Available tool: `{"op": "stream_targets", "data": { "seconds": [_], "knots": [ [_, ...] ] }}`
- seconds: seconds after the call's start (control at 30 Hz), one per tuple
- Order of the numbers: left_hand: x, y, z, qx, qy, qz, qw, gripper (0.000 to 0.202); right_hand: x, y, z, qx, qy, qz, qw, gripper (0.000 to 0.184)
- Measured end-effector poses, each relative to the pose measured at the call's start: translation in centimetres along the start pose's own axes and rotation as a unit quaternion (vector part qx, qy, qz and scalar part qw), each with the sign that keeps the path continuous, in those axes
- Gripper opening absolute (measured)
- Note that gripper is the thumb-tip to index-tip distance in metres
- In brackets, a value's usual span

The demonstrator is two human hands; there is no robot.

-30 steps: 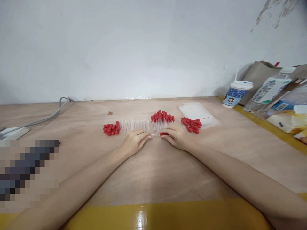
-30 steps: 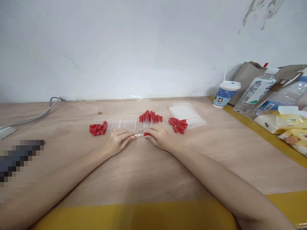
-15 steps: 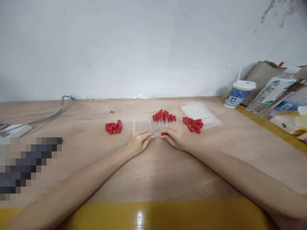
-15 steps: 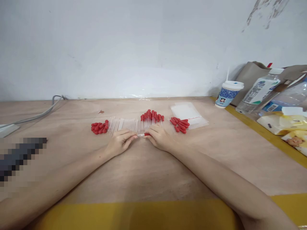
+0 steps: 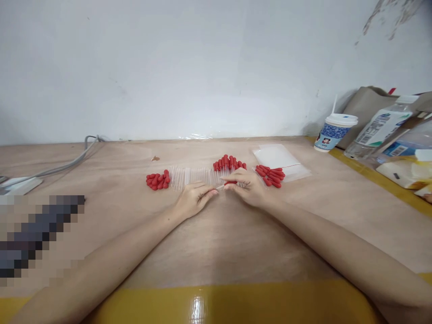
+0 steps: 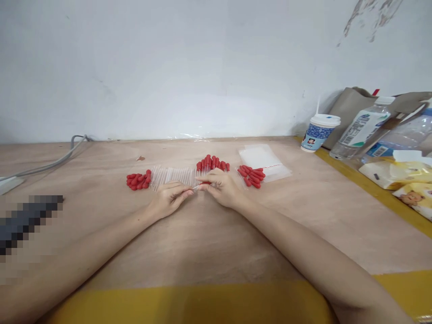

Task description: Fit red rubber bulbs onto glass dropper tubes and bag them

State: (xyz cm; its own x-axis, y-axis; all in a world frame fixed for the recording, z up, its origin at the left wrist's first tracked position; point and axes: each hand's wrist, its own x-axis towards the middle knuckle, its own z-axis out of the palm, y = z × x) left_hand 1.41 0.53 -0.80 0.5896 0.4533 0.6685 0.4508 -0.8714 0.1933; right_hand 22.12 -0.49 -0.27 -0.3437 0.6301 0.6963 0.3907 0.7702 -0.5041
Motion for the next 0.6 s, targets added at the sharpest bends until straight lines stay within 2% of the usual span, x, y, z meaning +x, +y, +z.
{"op": "stream_targets", "data": {
  "seconds": [0.1,0.2,0.23,0.37,0.5,0.6],
  "knots": [
    [0.1,0.1,-0.2,0.009,-0.002,0.004,1.000,0.024,1.1,0.4,-0.5,0.122,0.056,0.143,0.981,0.035],
    [0.0,0.0,-0.1,0.031,-0.013,-0.031,0.999,0.032,2.6,1.8,-2.3,0.170,0.137,0.226,0.949,0.040],
    [-0.1,-0.1,0.0,0.039,-0.020,-0.045,0.998,0.032,3.1,2.4,-3.1,0.155,0.156,0.237,0.946,0.037],
    [-0.3,-0.4,0.4,0.056,-0.051,-0.076,0.994,0.032,4.7,5.0,-5.1,0.014,0.147,0.294,0.944,0.026],
    [-0.3,-0.6,0.4,0.056,-0.065,-0.081,0.993,0.033,5.1,6.4,-3.7,-0.145,0.112,0.350,0.919,0.022],
    [-0.3,-0.6,0.4,0.056,-0.064,-0.085,0.993,0.033,5.2,6.3,-2.1,-0.219,0.070,0.348,0.909,0.026]
  ]
}}
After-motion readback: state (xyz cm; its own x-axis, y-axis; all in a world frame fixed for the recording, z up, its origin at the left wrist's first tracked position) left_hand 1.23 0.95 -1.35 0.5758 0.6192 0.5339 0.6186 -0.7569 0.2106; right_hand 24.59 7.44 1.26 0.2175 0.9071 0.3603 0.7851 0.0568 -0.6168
